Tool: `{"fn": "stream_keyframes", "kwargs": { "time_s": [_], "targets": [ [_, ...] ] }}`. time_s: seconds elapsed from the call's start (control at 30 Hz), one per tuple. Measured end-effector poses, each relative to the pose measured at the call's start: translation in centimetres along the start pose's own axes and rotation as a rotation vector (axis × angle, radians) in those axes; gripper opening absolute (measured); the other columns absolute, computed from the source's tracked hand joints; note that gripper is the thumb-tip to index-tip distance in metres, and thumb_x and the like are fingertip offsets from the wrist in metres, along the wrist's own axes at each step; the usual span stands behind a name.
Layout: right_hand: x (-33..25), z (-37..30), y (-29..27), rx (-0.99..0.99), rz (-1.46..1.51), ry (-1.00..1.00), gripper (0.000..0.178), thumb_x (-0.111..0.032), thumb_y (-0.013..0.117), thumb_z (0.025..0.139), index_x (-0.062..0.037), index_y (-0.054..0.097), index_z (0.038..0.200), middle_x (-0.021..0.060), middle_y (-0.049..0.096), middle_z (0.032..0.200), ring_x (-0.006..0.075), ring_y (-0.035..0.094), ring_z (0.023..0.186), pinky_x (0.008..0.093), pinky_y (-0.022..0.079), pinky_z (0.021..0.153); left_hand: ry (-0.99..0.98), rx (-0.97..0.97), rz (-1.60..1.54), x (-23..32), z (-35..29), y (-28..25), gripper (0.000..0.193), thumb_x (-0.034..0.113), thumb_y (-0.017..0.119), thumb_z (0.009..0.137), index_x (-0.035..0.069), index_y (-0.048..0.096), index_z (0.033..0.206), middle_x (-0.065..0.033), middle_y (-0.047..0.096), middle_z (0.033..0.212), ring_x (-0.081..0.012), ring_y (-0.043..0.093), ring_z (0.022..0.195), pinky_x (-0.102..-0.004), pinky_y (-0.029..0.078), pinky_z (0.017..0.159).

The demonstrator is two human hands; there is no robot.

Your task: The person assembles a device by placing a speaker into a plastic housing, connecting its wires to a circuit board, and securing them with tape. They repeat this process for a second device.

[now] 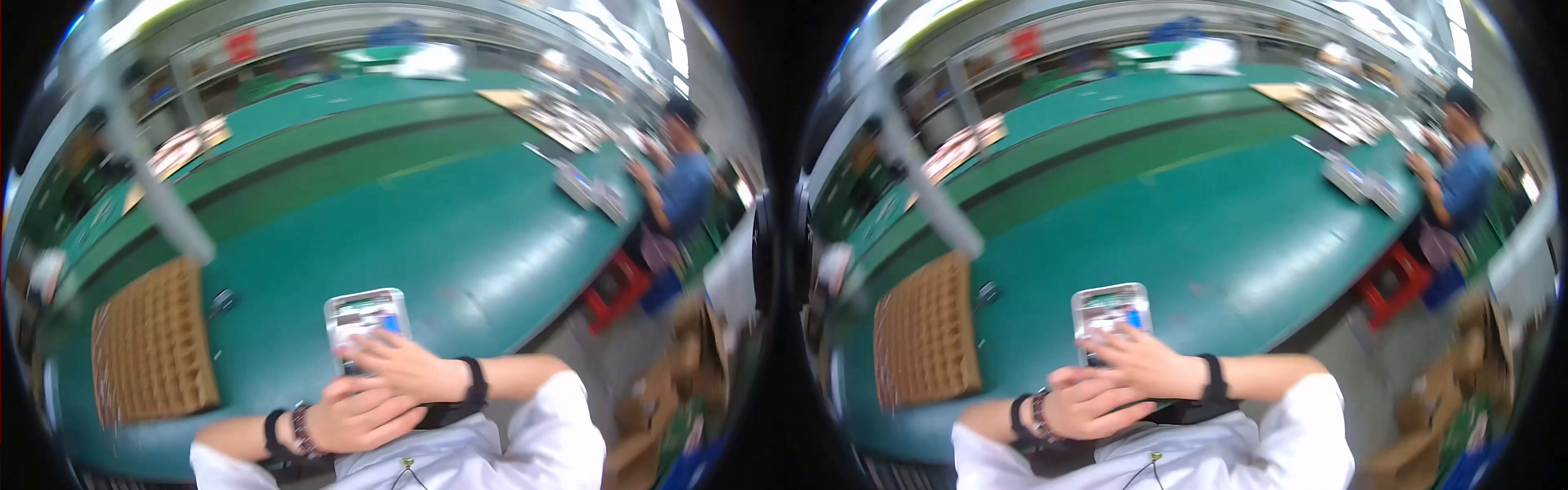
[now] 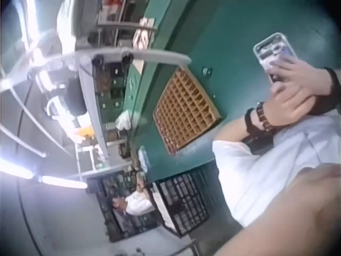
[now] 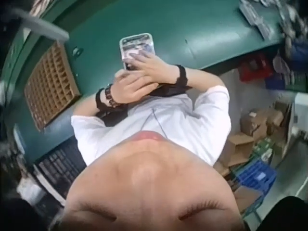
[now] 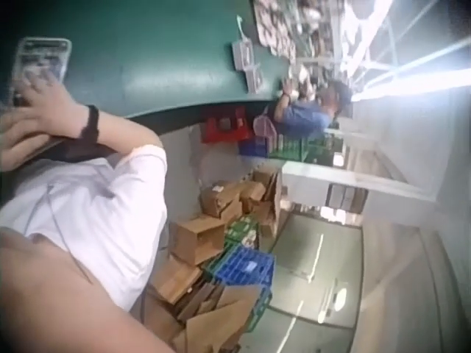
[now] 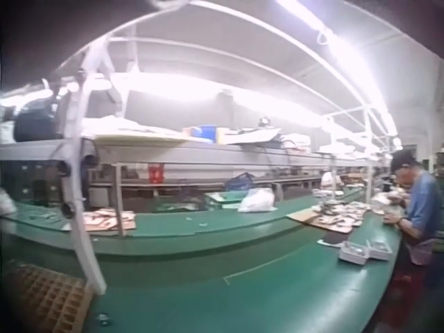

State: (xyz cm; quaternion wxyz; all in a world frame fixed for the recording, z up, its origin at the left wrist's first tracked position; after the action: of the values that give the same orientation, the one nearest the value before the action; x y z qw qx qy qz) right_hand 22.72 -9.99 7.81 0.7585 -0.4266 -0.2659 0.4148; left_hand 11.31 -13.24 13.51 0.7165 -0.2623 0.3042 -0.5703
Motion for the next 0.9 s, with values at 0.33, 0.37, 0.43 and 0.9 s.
{"fn": "stream_keyframes", "kwargs": {
  "time_s": [0.33, 0.37, 0.43, 0.9],
  "targets": [
    [5.8, -1.9, 0.6, -0.256, -0.104, 0.199, 0.034, -0.024, 0.059, 0.082, -0.0103, 0.061, 0.113, 0.0148, 0.051, 0.127, 0.0332, 0.052, 0.11, 0.0449, 0.039, 0.095, -0.001, 0.181, 0.038, -1.1, -1.8, 4.3, 0.007, 0.02, 0.059, 0.076, 0.014, 0.06, 0.08, -0.0037, 0.056, 0.086, -0.0216, 0.055, 0.082, -0.0393, 0.035, 0.081],
    [6.6, -1.8, -0.3, -0.258, -0.134, 0.252, 0.033, -0.029, 0.063, 0.082, -0.0083, 0.06, 0.107, 0.02, 0.049, 0.124, 0.038, 0.051, 0.108, 0.0477, 0.04, 0.092, 0.019, 0.222, 0.037, -1.6, -1.9, 4.9, 0.008, 0.022, 0.061, 0.074, 0.015, 0.06, 0.077, -0.0033, 0.055, 0.083, -0.0211, 0.053, 0.078, -0.0403, 0.033, 0.08],
    [8.1, -1.7, -0.4, -0.268, -0.145, 0.28, 0.035, -0.034, 0.066, 0.082, -0.0063, 0.059, 0.102, 0.0253, 0.048, 0.122, 0.0428, 0.051, 0.106, 0.0505, 0.041, 0.089, 0.011, 0.256, 0.051, -2.4, -3.1, 5.3, 0.008, 0.024, 0.063, 0.071, 0.016, 0.061, 0.074, -0.0029, 0.053, 0.08, -0.0207, 0.051, 0.075, -0.0413, 0.031, 0.079],
    [31.5, -17.3, -2.2, 0.029, -0.702, 0.705, 0.05, -0.024, 0.064, 0.086, -0.0054, 0.049, 0.13, 0.0204, 0.051, 0.131, 0.0344, 0.046, 0.122, 0.042, 0.033, 0.106, -0.656, -0.271, -0.521, -9.7, -5.2, 9.0, 0.01, 0.023, 0.057, 0.084, 0.018, 0.066, 0.085, 0.0017, 0.066, 0.083, -0.0173, 0.06, 0.082, -0.0398, 0.033, 0.083]
  ]
}}
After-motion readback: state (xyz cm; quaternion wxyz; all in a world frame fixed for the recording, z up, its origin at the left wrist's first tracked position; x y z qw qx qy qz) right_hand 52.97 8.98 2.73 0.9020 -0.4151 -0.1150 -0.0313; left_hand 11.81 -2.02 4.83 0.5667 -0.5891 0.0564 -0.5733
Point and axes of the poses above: each hand's wrist, its own z-axis towards the middle knuckle, its own y-axis out of the palm, x = y × z, the point moved 4 cm from there along z, towards the middle knuckle
